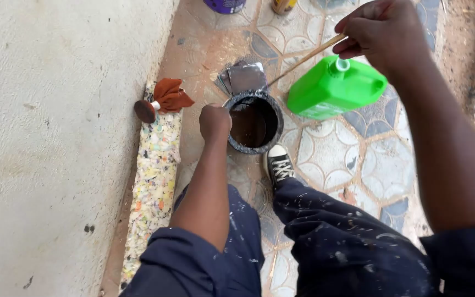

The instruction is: Mixing wood stain with solvent and applying it to a wooden furniture frame using a sponge

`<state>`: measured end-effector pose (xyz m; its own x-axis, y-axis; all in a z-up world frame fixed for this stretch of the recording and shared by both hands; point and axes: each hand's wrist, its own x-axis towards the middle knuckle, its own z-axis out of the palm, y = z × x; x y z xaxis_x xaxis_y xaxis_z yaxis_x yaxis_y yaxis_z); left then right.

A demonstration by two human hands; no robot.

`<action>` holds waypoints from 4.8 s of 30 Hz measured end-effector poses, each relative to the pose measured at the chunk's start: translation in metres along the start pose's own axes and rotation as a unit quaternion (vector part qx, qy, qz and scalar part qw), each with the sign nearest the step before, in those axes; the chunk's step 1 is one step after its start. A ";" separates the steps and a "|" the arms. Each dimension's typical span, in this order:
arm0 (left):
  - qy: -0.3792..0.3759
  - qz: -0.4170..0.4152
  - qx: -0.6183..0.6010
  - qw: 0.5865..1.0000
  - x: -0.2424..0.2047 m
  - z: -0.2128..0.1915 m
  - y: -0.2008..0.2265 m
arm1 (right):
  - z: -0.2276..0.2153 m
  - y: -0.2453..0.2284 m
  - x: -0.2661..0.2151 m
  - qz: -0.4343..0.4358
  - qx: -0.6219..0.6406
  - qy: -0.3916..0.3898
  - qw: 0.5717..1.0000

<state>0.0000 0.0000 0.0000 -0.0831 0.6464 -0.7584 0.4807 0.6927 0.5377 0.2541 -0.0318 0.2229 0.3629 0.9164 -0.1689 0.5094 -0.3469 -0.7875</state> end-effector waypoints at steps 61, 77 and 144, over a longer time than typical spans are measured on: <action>-0.083 -0.038 0.031 0.995 0.015 -0.016 -0.021 | 0.188 0.109 -0.047 -0.003 -0.294 -0.345 0.891; -0.115 -0.044 -0.021 0.992 -0.003 -0.033 -0.015 | 0.182 0.123 -0.039 -0.007 -0.241 -0.208 0.948; -0.050 0.148 0.197 0.968 0.003 0.029 0.006 | 0.084 0.130 -0.101 0.135 -0.047 -0.192 0.971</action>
<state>0.0278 -0.0033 -0.0104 0.1833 0.7501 -0.6354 0.7682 0.2940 0.5687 0.2187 -0.1526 0.0876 0.1844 0.7899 -0.5848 0.5109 -0.5853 -0.6296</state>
